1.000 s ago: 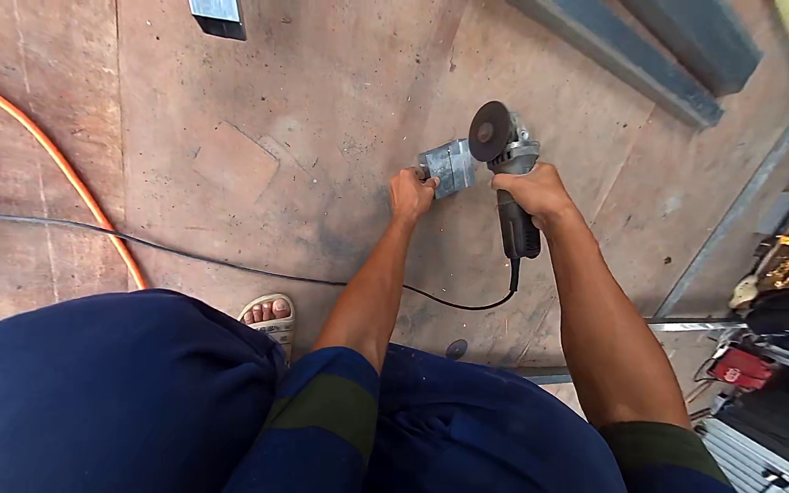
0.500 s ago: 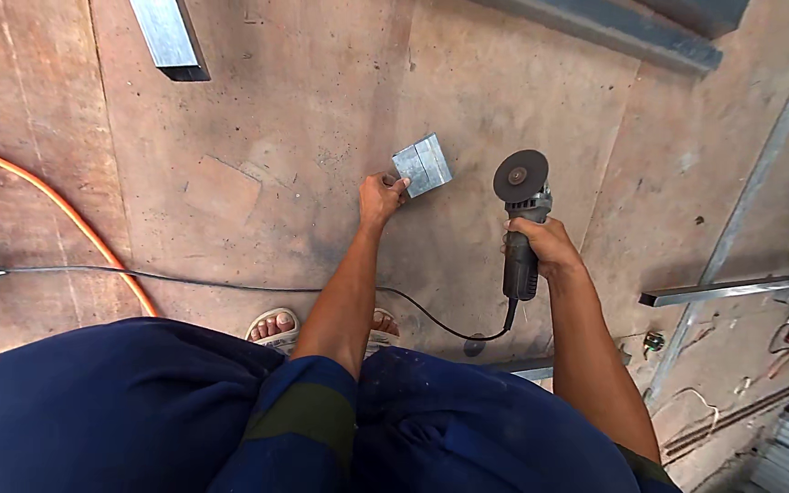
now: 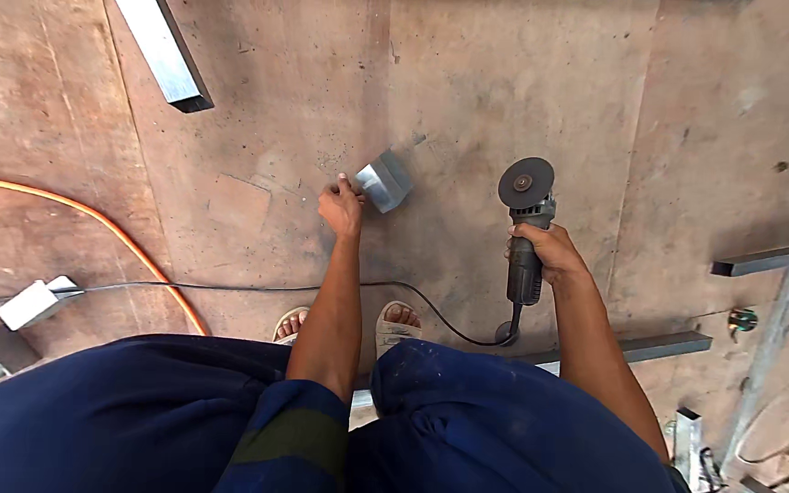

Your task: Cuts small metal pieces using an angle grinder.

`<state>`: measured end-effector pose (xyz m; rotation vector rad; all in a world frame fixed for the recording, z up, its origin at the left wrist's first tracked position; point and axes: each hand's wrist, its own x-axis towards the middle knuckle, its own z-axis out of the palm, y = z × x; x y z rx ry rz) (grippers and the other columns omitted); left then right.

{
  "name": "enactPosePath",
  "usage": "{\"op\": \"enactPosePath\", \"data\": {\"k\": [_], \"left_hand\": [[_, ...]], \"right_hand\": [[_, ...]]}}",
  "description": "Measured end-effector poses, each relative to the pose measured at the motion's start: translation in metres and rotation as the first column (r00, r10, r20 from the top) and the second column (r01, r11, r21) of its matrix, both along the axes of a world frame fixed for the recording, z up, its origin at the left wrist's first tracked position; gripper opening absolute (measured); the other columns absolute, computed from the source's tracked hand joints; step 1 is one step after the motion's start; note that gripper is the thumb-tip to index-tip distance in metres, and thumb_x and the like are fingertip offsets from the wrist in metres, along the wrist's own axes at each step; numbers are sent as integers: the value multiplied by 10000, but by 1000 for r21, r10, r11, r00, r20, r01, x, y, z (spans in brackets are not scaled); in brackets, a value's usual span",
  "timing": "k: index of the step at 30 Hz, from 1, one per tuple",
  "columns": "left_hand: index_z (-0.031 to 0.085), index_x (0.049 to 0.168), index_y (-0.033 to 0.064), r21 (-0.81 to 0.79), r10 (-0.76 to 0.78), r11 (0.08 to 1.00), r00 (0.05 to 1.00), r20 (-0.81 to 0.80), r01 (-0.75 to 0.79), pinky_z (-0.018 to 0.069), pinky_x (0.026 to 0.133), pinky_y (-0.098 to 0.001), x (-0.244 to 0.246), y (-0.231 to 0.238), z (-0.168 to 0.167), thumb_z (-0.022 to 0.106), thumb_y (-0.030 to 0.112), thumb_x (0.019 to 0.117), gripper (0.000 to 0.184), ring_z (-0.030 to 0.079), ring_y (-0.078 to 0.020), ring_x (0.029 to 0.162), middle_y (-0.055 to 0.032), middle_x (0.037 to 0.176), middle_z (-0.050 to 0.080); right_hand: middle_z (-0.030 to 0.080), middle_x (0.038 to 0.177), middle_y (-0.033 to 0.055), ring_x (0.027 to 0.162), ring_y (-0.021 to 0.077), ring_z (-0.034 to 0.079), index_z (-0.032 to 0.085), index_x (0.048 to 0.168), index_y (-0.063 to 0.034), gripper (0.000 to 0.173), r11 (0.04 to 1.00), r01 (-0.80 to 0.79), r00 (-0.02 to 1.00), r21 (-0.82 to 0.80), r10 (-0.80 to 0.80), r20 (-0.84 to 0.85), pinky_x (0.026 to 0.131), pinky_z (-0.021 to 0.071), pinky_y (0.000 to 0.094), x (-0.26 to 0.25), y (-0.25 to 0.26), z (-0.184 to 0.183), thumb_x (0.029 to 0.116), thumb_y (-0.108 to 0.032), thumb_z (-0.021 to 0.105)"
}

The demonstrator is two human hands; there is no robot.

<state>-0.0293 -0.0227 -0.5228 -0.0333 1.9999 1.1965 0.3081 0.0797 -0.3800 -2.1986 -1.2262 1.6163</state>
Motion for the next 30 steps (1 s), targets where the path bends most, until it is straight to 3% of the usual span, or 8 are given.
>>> {"op": "enactPosePath", "data": {"k": [4,7,11,18,21,23,25,30], "left_hand": [[669,1125,-15,30,37,999,998,48,-38,665,778,-440,-3,-24,4,414,442,1113,524,772,-228,834,-135,975,761],[713,1064,17,-11,-107,994,994,-17,107,665,788,-448,0,-39,2,536,465,1061,481,775,-216,825,-114,939,772],[703,1177,48,-24,-229,973,973,-27,229,658,813,-480,13,-42,-4,696,481,966,482,772,-236,848,-119,999,767],[742,1117,48,57,-345,933,930,-130,354,648,840,-427,20,3,2,680,276,993,267,770,-182,848,-83,972,782],[756,1118,70,1,-403,913,903,-146,408,600,878,-468,29,30,7,680,333,984,305,752,-207,901,-79,990,780],[744,1104,61,-15,-408,912,903,-137,410,595,867,-487,35,42,9,693,374,968,345,747,-226,903,-91,977,772],[703,1175,41,-15,-417,908,903,-101,418,596,899,-495,42,46,8,709,363,957,389,747,-245,951,-105,1028,768],[714,1168,58,-20,-398,917,913,-86,398,586,926,-511,56,56,1,707,417,962,414,748,-249,983,-101,1037,775]], "right_hand": [[712,865,132,693,268,724,625,1187,-54,454,1000,-3,1000,-14,3,-12,656,643,455,-1,-10,-14,835,-284,795],[705,849,132,676,256,718,620,1181,-39,438,1000,-18,1000,-8,18,-11,640,642,445,-12,-17,-19,838,-257,785],[714,884,147,691,268,724,633,1175,-28,442,995,-99,995,-3,99,23,655,645,463,-25,-18,-20,828,-247,795],[710,852,149,672,269,713,659,1114,-31,439,966,-254,964,40,249,90,649,632,478,-55,1,-13,780,-261,825],[710,873,154,698,283,716,665,1106,-42,456,949,-311,942,48,301,148,671,626,510,-66,18,-9,755,-276,835],[714,874,152,704,284,718,668,1098,-51,475,930,-364,918,59,347,192,674,621,526,-74,30,-9,728,-298,835],[714,885,152,727,296,719,663,1103,-54,511,905,-421,883,55,396,253,685,611,554,-84,41,-10,708,-319,850],[694,961,189,910,376,678,671,1091,-43,587,805,-592,689,-33,528,497,769,520,652,-114,66,-7,685,-418,869]]}}
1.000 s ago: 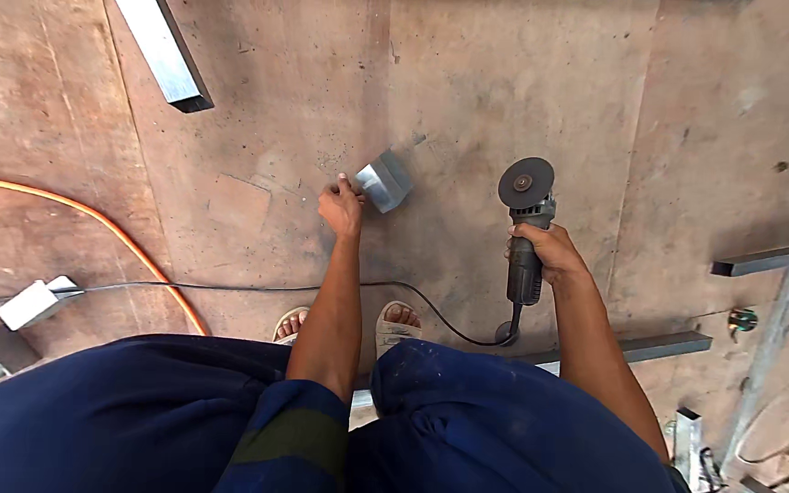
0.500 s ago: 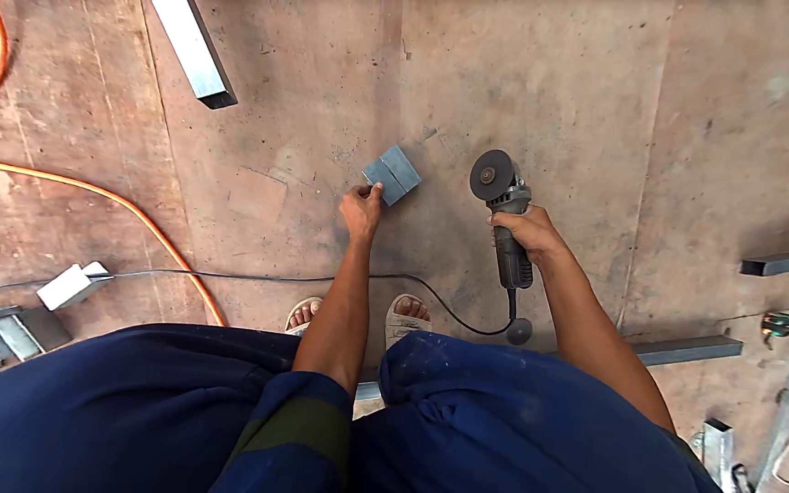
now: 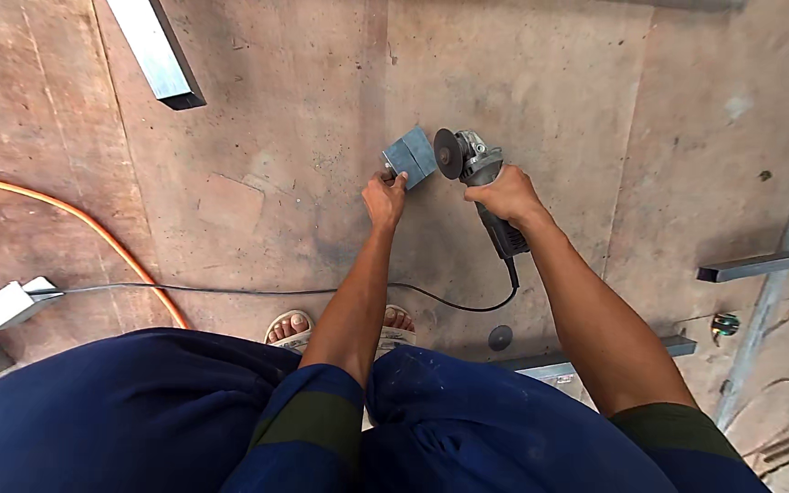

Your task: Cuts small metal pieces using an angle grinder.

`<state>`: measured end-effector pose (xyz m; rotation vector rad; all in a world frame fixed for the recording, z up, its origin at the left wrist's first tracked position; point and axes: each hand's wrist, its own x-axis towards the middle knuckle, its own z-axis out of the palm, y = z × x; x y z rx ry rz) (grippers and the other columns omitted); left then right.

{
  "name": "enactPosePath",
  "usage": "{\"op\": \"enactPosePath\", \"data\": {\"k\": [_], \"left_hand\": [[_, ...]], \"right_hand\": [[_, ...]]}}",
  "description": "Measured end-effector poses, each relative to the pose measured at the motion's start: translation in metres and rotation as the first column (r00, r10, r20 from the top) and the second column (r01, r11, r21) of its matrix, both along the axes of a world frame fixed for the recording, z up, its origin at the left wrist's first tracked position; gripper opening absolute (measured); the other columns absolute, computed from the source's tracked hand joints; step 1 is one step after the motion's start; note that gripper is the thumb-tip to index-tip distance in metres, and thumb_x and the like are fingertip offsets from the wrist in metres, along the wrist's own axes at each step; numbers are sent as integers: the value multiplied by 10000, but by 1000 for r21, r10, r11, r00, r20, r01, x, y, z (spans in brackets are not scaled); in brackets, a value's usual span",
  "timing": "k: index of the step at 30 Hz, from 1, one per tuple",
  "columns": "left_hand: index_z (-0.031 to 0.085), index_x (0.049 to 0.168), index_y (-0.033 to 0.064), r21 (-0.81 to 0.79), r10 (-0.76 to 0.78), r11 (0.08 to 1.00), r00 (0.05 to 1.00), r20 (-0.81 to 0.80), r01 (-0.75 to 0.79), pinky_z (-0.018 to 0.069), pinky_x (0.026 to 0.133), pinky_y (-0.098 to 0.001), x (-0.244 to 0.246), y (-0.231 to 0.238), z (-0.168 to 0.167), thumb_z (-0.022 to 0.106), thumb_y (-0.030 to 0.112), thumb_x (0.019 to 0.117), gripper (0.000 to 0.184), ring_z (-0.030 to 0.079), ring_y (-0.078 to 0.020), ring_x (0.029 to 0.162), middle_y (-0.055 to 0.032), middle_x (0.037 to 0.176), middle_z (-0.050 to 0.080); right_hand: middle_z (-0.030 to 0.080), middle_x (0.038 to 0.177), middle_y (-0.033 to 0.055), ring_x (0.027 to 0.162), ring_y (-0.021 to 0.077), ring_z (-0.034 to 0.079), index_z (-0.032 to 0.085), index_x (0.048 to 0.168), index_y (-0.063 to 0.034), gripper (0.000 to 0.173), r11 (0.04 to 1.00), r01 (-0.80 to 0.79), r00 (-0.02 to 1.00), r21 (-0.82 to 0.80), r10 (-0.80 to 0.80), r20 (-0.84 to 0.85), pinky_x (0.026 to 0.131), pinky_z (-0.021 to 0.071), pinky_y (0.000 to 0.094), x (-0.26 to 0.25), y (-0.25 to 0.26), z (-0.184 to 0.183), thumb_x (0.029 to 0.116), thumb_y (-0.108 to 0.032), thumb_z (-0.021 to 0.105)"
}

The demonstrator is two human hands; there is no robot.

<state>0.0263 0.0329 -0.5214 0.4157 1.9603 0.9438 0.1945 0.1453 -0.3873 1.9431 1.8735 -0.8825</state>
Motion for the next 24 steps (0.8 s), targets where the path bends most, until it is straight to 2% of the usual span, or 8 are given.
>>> {"op": "enactPosePath", "data": {"k": [4,10,16,24], "left_hand": [[740,1118,72,-7,-7,1000,1000,7,7,588,892,-511,3,9,-1,680,419,980,378,748,-243,944,-88,997,777],[741,1088,84,-60,4,998,999,43,-2,583,870,-519,2,22,3,680,487,968,425,740,-255,934,-89,975,768],[741,1002,86,-23,-11,1000,1000,13,11,588,828,-501,2,25,-1,659,428,989,352,739,-231,870,-80,908,759],[745,1006,89,-9,-31,999,999,35,32,596,831,-488,-3,23,-3,661,385,991,308,745,-214,866,-68,914,767]], "right_hand": [[695,982,198,942,396,676,673,1097,-41,605,998,-67,996,-6,67,59,785,518,663,-16,13,-8,691,-445,871],[697,999,195,960,394,677,667,1117,-49,620,989,-147,984,-7,146,103,793,512,671,-33,26,-13,698,-461,863],[692,992,190,947,390,677,656,1117,-55,631,982,-189,971,-6,188,149,766,514,659,-43,35,-13,686,-472,853],[690,998,196,950,400,678,645,1129,-50,649,971,-238,954,-6,235,186,759,513,667,-49,37,-13,691,-484,849]]}}
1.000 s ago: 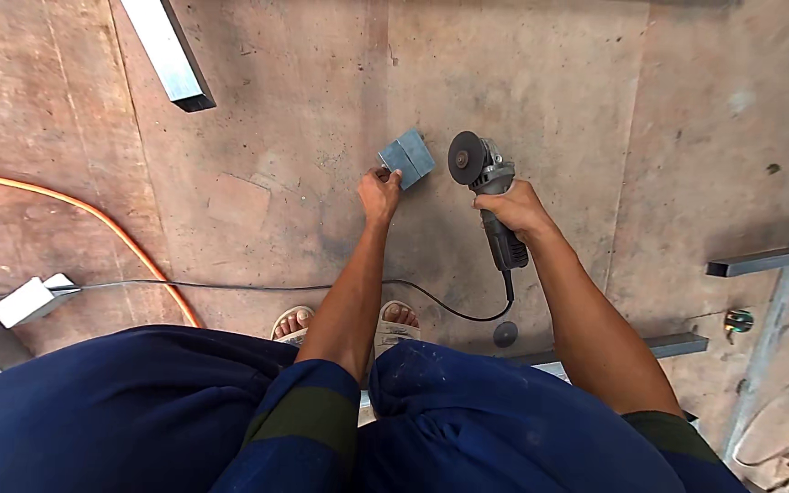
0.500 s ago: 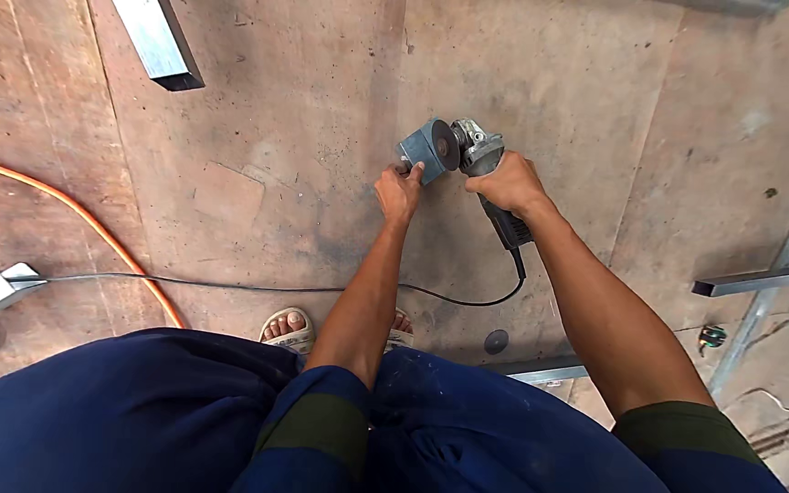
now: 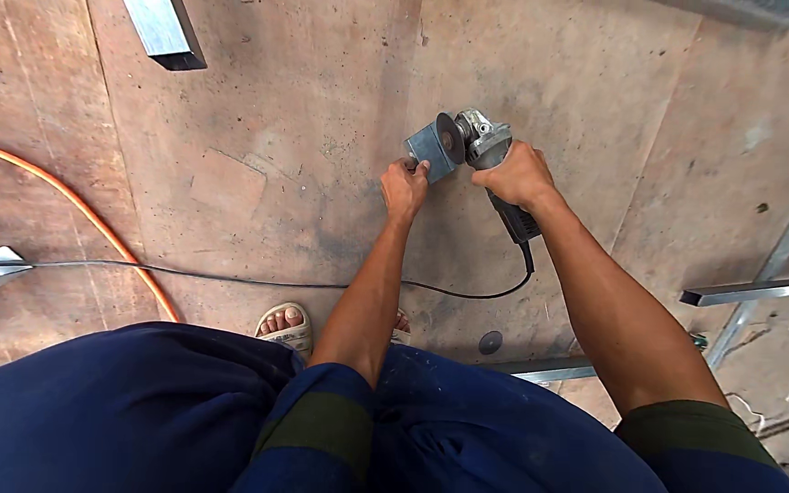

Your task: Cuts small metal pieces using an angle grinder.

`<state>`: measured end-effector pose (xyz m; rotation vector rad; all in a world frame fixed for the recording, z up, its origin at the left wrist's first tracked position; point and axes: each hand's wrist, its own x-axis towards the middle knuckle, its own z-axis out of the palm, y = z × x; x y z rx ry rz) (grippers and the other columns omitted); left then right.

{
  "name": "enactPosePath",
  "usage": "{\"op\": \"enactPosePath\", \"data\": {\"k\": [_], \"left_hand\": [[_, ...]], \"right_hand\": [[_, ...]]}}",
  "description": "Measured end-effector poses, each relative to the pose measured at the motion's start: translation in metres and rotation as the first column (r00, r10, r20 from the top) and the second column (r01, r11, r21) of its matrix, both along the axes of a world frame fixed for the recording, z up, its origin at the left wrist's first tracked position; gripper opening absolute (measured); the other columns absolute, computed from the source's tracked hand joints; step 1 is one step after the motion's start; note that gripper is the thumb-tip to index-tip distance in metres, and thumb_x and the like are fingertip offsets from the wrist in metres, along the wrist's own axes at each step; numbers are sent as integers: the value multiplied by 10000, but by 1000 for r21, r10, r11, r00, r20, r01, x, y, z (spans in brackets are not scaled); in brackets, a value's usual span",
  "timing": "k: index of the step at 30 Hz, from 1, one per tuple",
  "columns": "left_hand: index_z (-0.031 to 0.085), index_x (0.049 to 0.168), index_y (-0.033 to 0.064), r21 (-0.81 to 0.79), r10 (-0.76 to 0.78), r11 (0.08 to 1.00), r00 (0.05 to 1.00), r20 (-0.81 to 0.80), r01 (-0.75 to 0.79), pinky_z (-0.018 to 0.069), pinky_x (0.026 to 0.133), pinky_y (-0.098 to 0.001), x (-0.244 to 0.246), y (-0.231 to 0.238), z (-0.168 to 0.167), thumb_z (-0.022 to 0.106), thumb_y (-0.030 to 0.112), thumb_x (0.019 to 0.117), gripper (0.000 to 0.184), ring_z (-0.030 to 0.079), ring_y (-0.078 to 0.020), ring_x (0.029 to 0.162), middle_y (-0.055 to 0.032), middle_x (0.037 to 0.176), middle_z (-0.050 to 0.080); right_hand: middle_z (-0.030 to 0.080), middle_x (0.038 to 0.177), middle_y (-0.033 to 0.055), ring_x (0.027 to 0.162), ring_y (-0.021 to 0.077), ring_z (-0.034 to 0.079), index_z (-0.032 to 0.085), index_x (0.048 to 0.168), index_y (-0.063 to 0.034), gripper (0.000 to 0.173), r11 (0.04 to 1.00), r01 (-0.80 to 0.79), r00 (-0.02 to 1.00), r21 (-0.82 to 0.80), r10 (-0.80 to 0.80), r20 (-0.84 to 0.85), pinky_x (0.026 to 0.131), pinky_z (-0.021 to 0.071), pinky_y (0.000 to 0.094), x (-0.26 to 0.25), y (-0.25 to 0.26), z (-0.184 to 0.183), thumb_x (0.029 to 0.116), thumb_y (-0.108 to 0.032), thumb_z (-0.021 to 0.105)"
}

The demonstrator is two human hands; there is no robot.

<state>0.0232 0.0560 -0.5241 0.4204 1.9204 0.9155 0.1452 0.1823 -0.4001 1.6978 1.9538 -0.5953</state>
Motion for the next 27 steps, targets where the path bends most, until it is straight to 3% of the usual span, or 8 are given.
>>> {"op": "enactPosePath", "data": {"k": [6,27], "left_hand": [[764,1052,83,25,-16,1000,1000,18,16,587,887,-506,-5,-2,3,661,359,995,301,744,-228,926,-82,969,774],[772,1023,109,22,-9,1000,999,37,8,590,849,-493,-5,-2,-1,669,371,986,284,742,-209,894,-59,936,773]], "right_hand": [[690,1014,214,967,423,675,648,1158,-51,662,1000,-13,1000,5,13,4,771,509,690,-4,0,-1,699,-481,854],[693,1017,219,965,421,678,653,1138,-48,655,998,-59,997,15,59,46,777,512,689,-18,5,1,695,-486,855]]}}
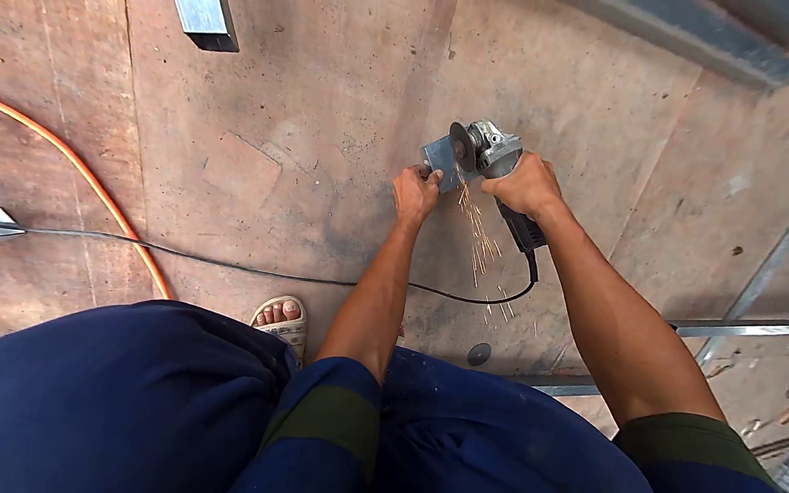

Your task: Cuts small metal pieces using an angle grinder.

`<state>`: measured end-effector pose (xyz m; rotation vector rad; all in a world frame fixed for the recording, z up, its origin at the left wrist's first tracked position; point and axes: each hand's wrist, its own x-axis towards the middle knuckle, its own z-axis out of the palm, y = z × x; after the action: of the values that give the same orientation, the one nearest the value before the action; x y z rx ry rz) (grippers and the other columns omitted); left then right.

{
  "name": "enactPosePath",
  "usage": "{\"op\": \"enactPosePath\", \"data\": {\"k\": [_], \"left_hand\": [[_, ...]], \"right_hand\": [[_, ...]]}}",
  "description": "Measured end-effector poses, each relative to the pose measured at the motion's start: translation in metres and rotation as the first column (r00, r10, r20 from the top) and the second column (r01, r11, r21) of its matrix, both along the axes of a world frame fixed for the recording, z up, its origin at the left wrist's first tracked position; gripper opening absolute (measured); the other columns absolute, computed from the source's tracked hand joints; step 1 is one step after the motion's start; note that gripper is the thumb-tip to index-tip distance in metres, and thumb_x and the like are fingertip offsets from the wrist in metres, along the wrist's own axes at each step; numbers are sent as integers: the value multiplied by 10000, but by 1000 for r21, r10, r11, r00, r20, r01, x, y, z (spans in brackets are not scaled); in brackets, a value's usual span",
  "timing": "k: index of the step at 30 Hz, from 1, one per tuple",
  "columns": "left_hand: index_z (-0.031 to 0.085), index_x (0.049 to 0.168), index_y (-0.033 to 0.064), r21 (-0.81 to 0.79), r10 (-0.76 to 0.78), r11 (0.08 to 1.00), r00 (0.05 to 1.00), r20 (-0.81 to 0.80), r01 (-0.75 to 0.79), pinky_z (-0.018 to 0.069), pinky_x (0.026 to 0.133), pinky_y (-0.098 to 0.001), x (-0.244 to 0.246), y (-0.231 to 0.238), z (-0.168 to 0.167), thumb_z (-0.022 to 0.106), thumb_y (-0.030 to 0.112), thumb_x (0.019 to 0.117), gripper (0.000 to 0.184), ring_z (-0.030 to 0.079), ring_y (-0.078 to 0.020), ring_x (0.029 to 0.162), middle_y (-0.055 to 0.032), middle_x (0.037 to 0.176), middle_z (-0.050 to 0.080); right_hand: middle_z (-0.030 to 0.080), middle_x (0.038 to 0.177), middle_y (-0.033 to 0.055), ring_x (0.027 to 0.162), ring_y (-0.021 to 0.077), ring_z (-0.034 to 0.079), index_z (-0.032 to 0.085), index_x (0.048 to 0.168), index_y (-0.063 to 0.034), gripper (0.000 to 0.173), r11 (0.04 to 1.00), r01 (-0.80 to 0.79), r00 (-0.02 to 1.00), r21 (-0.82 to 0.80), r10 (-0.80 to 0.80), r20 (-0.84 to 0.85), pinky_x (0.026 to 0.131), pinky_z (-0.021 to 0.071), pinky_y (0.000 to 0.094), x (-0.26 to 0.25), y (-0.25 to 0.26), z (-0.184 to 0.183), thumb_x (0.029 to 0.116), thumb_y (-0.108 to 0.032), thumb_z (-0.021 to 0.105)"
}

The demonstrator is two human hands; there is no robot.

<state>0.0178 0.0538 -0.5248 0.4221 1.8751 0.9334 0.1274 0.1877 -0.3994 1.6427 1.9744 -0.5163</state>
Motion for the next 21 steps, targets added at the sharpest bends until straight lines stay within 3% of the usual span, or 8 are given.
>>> {"op": "enactPosePath", "data": {"k": [21], "left_hand": [[762,998,98,1,23,1000,999,39,-23,582,836,-526,0,0,0,674,375,977,291,733,-245,887,-80,912,759]], "right_hand": [[688,1022,246,979,448,670,652,1139,-12,699,1000,-14,999,15,14,39,802,509,698,-5,-3,3,721,-536,849]]}}
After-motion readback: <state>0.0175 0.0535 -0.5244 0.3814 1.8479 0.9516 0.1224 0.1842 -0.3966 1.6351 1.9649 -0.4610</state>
